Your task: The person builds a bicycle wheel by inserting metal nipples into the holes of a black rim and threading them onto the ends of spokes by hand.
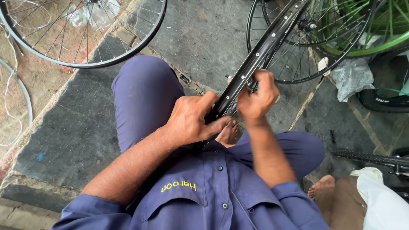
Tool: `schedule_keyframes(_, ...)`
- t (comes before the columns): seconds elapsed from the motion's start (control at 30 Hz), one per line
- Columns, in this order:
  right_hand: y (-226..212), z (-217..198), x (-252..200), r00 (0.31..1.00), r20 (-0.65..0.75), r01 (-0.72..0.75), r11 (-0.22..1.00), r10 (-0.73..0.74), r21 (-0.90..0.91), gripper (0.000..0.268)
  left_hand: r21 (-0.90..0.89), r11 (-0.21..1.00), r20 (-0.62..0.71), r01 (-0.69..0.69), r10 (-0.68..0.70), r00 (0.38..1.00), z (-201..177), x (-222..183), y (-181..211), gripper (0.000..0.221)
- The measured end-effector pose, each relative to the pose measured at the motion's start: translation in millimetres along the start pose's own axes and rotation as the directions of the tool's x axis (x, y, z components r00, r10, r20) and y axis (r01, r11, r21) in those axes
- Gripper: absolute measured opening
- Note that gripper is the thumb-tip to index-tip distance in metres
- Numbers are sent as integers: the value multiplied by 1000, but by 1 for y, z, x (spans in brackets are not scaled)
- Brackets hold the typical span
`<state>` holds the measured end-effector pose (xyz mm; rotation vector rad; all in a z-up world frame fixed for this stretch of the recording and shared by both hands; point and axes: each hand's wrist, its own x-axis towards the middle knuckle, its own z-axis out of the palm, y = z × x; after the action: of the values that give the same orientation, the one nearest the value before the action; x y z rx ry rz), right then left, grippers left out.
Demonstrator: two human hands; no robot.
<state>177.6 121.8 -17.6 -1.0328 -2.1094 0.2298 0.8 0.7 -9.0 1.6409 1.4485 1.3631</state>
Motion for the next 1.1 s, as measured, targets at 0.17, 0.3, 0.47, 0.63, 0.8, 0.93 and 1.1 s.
schedule_keyframes(0.17,1,-4,-1,1000,13,-20,991,18,133,30,17,1000,-23,-9,9,1000,-1,0,2,45)
schedule_keyframes(0.3,28,-15,-7,886,411,-453,581,212,676,24,4,1000,-12,23,-23,1000,-3,2,8,45)
schedule_keyframes(0.47,47,4,-23,911,364,-413,377,196,829,23,7,999,-102,-34,35,994,-2,39,8,55)
schedule_keyframes(0.63,47,-9,-19,824,476,-525,96,306,846,18,104,994,-65,21,-15,998,3,39,7,51)
schedule_keyframes(0.8,28,-38,-11,973,77,-188,561,216,806,24,-98,977,-39,191,-196,980,8,-9,10,55)
schedule_keyframes(0.93,41,-29,-5,975,149,-221,697,164,682,28,-207,965,-41,162,-174,984,8,-25,4,60)
schedule_keyframes(1.1,57,-17,3,929,268,-370,684,256,629,33,-199,959,-2,200,-204,979,8,-25,0,60)
